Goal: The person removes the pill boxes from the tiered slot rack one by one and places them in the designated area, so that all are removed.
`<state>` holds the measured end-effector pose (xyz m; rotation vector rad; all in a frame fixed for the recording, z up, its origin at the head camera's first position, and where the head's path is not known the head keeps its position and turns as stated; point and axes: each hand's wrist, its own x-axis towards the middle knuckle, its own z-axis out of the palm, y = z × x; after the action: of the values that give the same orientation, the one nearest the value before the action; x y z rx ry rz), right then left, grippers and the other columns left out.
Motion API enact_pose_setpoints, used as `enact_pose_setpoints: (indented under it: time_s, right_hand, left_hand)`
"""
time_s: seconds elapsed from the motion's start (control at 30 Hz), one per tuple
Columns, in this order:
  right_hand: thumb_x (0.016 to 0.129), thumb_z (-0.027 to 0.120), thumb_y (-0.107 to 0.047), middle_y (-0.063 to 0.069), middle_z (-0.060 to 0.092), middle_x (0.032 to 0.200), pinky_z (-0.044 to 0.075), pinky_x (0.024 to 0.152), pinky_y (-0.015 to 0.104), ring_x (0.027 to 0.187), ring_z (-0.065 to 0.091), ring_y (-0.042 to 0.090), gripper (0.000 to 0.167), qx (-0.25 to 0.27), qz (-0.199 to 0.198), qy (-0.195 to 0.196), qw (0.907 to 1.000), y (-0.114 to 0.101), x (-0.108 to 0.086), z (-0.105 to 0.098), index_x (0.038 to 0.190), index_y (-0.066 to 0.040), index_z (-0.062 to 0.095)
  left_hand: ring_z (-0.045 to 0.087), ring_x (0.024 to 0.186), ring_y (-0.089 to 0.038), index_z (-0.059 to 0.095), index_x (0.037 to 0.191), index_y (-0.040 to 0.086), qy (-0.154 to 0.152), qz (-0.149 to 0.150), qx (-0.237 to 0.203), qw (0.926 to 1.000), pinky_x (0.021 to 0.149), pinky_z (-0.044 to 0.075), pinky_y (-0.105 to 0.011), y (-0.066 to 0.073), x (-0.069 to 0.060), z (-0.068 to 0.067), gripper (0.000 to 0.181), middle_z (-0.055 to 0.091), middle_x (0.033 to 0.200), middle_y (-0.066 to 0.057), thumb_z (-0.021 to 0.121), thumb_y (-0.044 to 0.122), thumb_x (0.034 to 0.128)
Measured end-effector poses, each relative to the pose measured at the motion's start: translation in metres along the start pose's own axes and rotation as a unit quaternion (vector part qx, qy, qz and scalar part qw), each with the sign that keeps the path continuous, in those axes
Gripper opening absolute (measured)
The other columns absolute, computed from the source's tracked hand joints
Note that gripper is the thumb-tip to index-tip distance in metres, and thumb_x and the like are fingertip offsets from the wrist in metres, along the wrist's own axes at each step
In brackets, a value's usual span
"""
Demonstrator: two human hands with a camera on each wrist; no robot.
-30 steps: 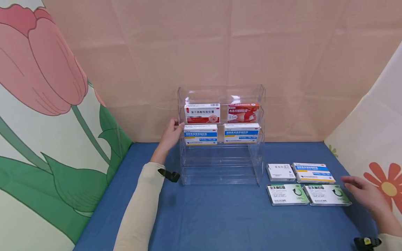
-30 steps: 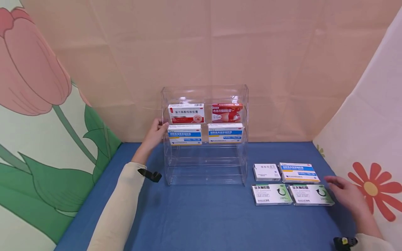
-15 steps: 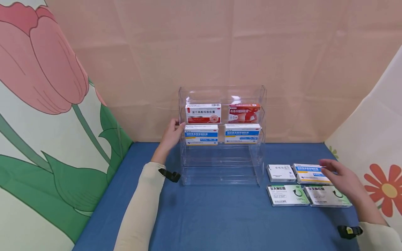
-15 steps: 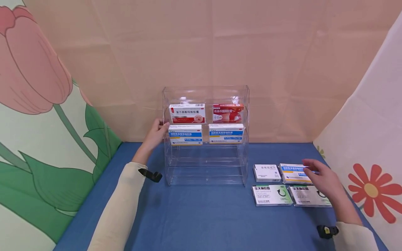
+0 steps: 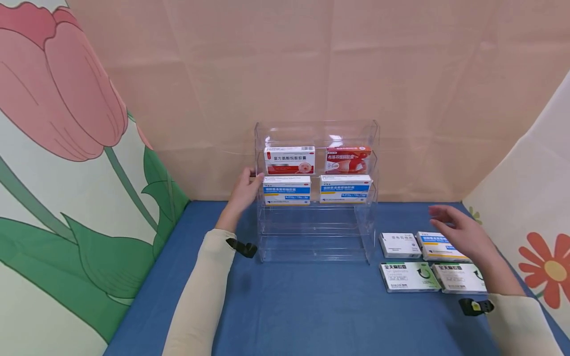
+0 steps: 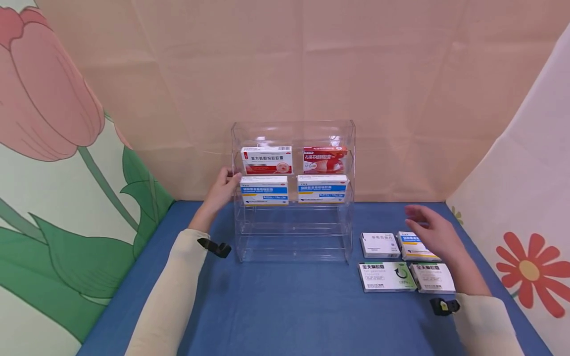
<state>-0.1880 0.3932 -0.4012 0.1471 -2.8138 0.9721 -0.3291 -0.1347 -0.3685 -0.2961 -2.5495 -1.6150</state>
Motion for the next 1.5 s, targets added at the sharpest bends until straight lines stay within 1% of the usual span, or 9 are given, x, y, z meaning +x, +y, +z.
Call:
enact_pose_setpoints:
  time_s: [0.1,0.2,0.47,0.7,0.83,0.97,1.17,1.37,1.5]
  right_hand:
    - [0.105,0.056,-0.031,0.027,0.057,0.135,0.041,0.076,0.006,0.117,0.057,0.047,0.049,0.010,-0.016,0.001,0.9998,-0.005,0.006,0.000,0.144,-0.003,0.048]
    - [0.104,0.057,-0.031,0.027,0.056,0.136,0.038,0.076,0.002,0.116,0.058,0.046,0.050,0.022,-0.029,0.006,0.9993,-0.010,0.011,-0.002,0.145,-0.002,0.047]
    - [0.103,0.059,-0.030,0.027,0.057,0.134,0.039,0.077,0.004,0.116,0.057,0.045,0.050,0.033,-0.051,0.018,0.9980,-0.032,0.023,-0.010,0.143,-0.002,0.049]
    - [0.102,0.061,-0.029,0.024,0.055,0.138,0.038,0.079,0.001,0.119,0.056,0.043,0.051,0.041,-0.065,0.009,0.9970,-0.052,0.034,-0.013,0.145,-0.005,0.048]
    - [0.102,0.061,-0.025,0.026,0.056,0.136,0.038,0.080,0.001,0.119,0.056,0.044,0.049,0.044,-0.086,0.004,0.9953,-0.061,0.040,-0.014,0.144,-0.002,0.049]
    - [0.102,0.062,-0.022,0.023,0.057,0.137,0.037,0.082,0.000,0.119,0.056,0.041,0.046,0.048,-0.086,0.002,0.9952,-0.070,0.046,-0.013,0.142,-0.003,0.051]
    - [0.102,0.061,-0.031,0.023,0.053,0.143,0.039,0.081,0.002,0.124,0.054,0.043,0.054,0.050,-0.075,-0.010,0.9959,-0.083,0.054,-0.014,0.147,-0.006,0.047]
    - [0.102,0.062,-0.024,0.024,0.049,0.145,0.037,0.081,0.001,0.125,0.052,0.044,0.053,0.055,-0.090,-0.019,0.9942,-0.092,0.064,-0.015,0.148,-0.003,0.045]
    - [0.102,0.062,-0.023,0.024,0.049,0.146,0.037,0.081,0.003,0.126,0.052,0.044,0.053,0.050,-0.102,-0.026,0.9932,-0.098,0.068,-0.016,0.148,-0.003,0.045]
  left_hand:
    - [0.054,0.122,-0.034,0.042,0.135,0.006,-0.001,0.000,0.001,1.0000,0.095,0.052,-0.052,0.001,0.000,0.000,0.042,0.053,0.134,-0.017,0.050,0.037,0.1063]
    - [0.054,0.122,-0.034,0.042,0.135,0.006,-0.002,-0.002,0.003,1.0000,0.095,0.052,-0.053,0.003,-0.001,0.000,0.043,0.052,0.134,-0.017,0.050,0.037,0.1064]
    - [0.054,0.122,-0.034,0.043,0.134,0.007,0.001,-0.008,0.008,0.9999,0.095,0.052,-0.052,0.003,-0.001,0.000,0.042,0.053,0.134,-0.016,0.050,0.038,0.1062]
    - [0.055,0.122,-0.033,0.043,0.134,0.008,0.001,-0.008,0.005,1.0000,0.094,0.053,-0.051,0.002,-0.001,0.000,0.043,0.054,0.133,-0.015,0.050,0.039,0.1058]
    - [0.055,0.121,-0.032,0.044,0.132,0.009,0.000,-0.011,0.002,0.9999,0.094,0.053,-0.051,0.001,0.000,0.000,0.042,0.055,0.133,-0.014,0.051,0.040,0.1055]
    - [0.055,0.122,-0.033,0.043,0.132,0.009,-0.001,-0.012,-0.001,0.9999,0.094,0.053,-0.051,0.000,0.000,0.000,0.042,0.054,0.133,-0.015,0.051,0.040,0.1055]
    - [0.054,0.123,-0.033,0.042,0.134,0.008,-0.003,-0.007,0.002,1.0000,0.096,0.052,-0.051,0.002,0.000,-0.001,0.043,0.053,0.134,-0.015,0.050,0.039,0.1059]
    - [0.055,0.122,-0.032,0.042,0.134,0.008,-0.002,-0.010,-0.001,1.0000,0.095,0.052,-0.051,0.003,0.000,-0.001,0.043,0.054,0.133,-0.015,0.050,0.039,0.1060]
    - [0.055,0.121,-0.032,0.043,0.134,0.008,0.000,-0.011,-0.002,0.9999,0.095,0.052,-0.051,0.003,-0.002,0.000,0.042,0.054,0.132,-0.015,0.050,0.039,0.1059]
